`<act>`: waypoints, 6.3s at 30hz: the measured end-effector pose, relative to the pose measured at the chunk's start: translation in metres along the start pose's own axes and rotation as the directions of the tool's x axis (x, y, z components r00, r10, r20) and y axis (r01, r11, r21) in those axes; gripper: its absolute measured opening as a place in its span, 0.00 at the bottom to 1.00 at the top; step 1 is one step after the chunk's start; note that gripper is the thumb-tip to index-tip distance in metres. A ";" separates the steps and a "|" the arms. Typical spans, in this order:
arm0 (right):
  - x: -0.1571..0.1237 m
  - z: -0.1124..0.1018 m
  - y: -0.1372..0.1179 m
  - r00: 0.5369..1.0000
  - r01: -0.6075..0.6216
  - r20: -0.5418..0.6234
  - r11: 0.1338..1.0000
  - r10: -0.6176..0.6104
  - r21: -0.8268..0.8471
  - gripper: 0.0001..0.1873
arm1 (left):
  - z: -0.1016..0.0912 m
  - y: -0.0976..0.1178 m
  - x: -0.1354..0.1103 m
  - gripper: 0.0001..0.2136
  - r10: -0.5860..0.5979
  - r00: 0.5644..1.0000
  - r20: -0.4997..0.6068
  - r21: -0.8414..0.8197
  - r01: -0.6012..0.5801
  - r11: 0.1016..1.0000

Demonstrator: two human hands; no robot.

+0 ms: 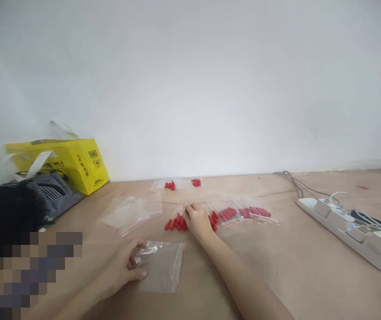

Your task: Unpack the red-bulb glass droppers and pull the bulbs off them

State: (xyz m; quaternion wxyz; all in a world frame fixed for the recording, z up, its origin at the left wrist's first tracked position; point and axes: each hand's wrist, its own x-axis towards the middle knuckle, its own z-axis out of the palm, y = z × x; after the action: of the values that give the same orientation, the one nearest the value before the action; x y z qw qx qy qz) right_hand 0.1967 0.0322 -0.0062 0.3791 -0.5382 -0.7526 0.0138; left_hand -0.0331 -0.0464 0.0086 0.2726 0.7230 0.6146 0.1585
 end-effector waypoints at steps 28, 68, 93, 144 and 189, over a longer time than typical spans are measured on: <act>-0.061 -0.073 0.080 0.993 -0.091 0.040 0.930 0.113 -0.357 0.15 | -0.035 -0.040 0.104 0.18 0.294 0.842 -0.453 0.511 -0.025 0.859; -0.093 -0.060 -0.018 0.883 0.131 0.327 0.844 -0.338 0.520 0.04 | 0.005 0.027 0.012 0.13 0.686 0.727 -0.012 0.105 -0.682 0.724; -0.091 -0.042 -0.016 0.942 -0.232 0.301 0.938 0.150 0.258 0.05 | 0.027 0.028 0.008 0.27 0.519 0.829 0.209 0.075 -0.543 0.836; -0.082 -0.038 -0.002 0.789 0.607 -0.065 0.792 -0.611 -0.069 0.09 | 0.040 0.063 0.039 0.11 0.792 0.591 0.151 0.143 -0.806 0.574; -0.074 -0.058 0.009 0.833 0.055 0.507 0.945 -0.221 0.321 0.24 | 0.029 0.034 -0.001 0.28 0.596 0.753 0.277 0.109 -0.641 0.759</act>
State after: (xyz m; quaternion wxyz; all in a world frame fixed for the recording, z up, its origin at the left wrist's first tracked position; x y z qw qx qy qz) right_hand 0.2479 -0.0466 -0.0100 0.2292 -0.3942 -0.8549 0.2473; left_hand 0.0101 -0.0560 0.0050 0.1993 0.9224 0.3167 0.0951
